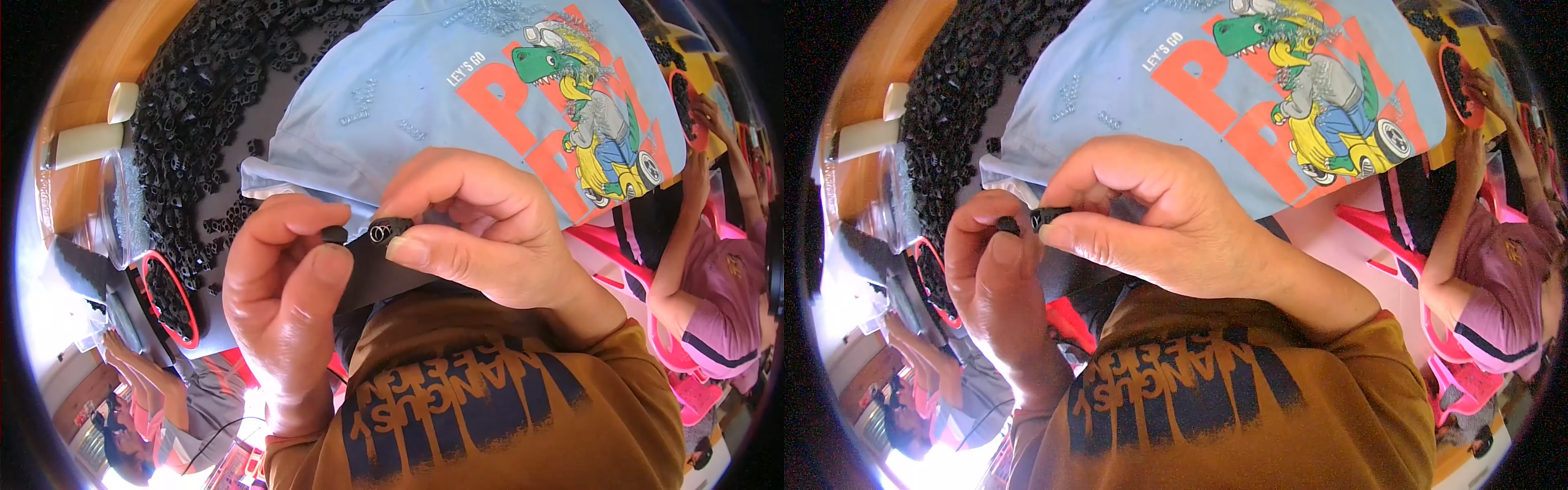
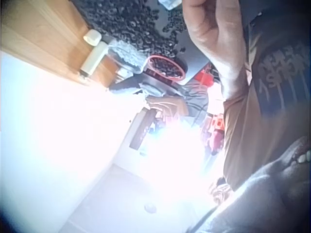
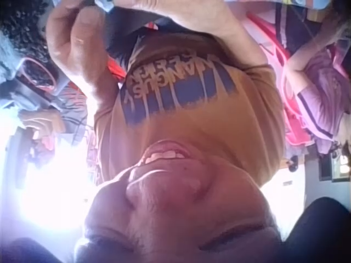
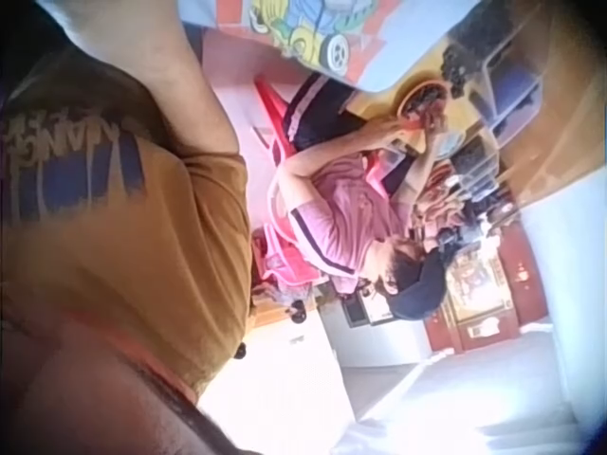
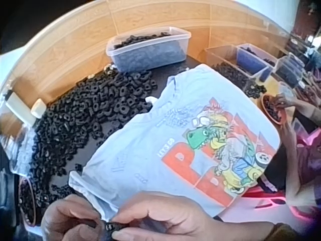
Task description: Assembling black plastic toggle stoppers by inserting small metal springs into the plastic housings.
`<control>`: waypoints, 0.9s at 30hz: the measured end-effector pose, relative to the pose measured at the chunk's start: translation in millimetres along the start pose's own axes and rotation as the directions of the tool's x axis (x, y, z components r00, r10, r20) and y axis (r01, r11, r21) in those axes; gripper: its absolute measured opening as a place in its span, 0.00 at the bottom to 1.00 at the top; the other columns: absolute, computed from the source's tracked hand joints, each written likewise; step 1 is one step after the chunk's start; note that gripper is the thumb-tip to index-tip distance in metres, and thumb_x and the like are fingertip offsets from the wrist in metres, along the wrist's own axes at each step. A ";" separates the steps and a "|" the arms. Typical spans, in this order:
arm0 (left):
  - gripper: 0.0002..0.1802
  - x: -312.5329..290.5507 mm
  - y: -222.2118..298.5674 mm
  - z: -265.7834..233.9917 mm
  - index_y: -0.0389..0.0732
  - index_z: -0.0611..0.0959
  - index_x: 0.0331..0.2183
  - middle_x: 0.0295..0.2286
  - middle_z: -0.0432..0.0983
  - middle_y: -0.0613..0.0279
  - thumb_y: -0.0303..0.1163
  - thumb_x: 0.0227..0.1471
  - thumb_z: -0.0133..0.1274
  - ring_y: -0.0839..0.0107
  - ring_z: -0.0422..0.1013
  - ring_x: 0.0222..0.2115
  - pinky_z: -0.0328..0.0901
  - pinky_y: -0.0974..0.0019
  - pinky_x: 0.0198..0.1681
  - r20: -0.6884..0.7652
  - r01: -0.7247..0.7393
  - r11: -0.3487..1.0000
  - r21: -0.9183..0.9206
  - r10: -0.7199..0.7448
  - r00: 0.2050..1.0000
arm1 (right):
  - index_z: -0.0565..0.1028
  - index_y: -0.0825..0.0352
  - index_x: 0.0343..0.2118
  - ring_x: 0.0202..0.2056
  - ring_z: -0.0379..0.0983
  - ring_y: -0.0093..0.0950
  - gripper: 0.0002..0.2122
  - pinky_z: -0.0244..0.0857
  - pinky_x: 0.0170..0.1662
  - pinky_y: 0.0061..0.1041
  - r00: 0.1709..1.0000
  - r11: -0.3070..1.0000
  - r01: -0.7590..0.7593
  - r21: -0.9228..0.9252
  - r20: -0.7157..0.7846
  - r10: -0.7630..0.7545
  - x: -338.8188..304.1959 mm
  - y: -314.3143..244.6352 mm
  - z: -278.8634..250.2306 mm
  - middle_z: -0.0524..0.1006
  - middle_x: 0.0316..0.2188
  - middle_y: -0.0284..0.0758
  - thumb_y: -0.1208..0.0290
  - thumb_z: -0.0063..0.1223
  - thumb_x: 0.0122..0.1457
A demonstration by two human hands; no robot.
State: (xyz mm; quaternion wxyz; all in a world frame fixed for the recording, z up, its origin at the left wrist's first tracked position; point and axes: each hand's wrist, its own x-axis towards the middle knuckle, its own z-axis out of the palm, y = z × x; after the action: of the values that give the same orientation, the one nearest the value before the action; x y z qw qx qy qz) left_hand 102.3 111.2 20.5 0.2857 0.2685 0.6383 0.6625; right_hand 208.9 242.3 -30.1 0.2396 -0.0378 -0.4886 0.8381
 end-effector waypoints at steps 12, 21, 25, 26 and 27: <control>0.12 3.5 -2.6 3.0 0.33 0.72 0.35 0.29 0.72 0.57 0.27 0.50 0.55 0.81 0.61 0.20 0.57 0.79 0.24 0.076 0.172 0.926 -0.336 -0.156 0.985 | 0.73 0.69 0.34 0.25 0.65 0.10 0.05 0.58 0.27 0.12 0.998 0.997 -0.057 -0.058 -0.012 0.056 -2.1 -4.4 1.5 0.72 0.23 0.24 0.77 0.56 0.55; 0.10 3.4 -3.0 8.2 0.34 0.73 0.35 0.29 0.72 0.63 0.24 0.49 0.54 0.82 0.64 0.26 0.59 0.80 0.32 -0.003 0.136 0.971 -0.198 -0.140 0.990 | 0.72 0.73 0.38 0.32 0.68 0.15 0.07 0.62 0.35 0.14 0.976 0.970 -0.194 -0.145 0.070 0.206 -1.1 -12.8 -2.2 0.73 0.31 0.31 0.84 0.53 0.55; 0.10 5.0 4.6 3.4 0.33 0.74 0.36 0.31 0.72 0.66 0.22 0.49 0.54 0.83 0.66 0.30 0.60 0.80 0.39 0.057 0.160 0.981 -0.110 -0.155 0.986 | 0.72 0.72 0.36 0.31 0.67 0.13 0.06 0.60 0.33 0.13 0.979 0.964 -0.190 -0.186 0.044 0.201 -2.1 -11.4 -1.4 0.73 0.29 0.29 0.83 0.53 0.55; 0.10 5.5 7.2 3.3 0.33 0.74 0.36 0.31 0.72 0.66 0.22 0.49 0.54 0.83 0.66 0.30 0.60 0.80 0.39 0.056 0.161 0.981 -0.110 -0.155 0.986 | 0.72 0.72 0.36 0.30 0.66 0.13 0.06 0.60 0.33 0.13 0.980 0.964 -0.187 -0.189 0.037 0.197 -2.4 -11.1 -1.0 0.72 0.29 0.29 0.83 0.53 0.55; 0.10 6.4 10.0 3.8 0.33 0.75 0.36 0.31 0.72 0.66 0.21 0.50 0.53 0.83 0.66 0.31 0.60 0.80 0.38 0.060 0.171 0.982 -0.086 -0.166 0.984 | 0.72 0.72 0.36 0.30 0.66 0.13 0.06 0.60 0.33 0.13 0.980 0.964 -0.187 -0.188 0.038 0.197 -2.5 -11.1 -0.8 0.72 0.29 0.29 0.83 0.53 0.55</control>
State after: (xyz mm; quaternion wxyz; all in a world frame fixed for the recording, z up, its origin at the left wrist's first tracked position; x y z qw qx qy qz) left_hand 100.2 118.2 30.6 0.3692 0.2174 0.6204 0.6569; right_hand 215.4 246.4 -21.7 0.1388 -0.0833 -0.5643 0.8095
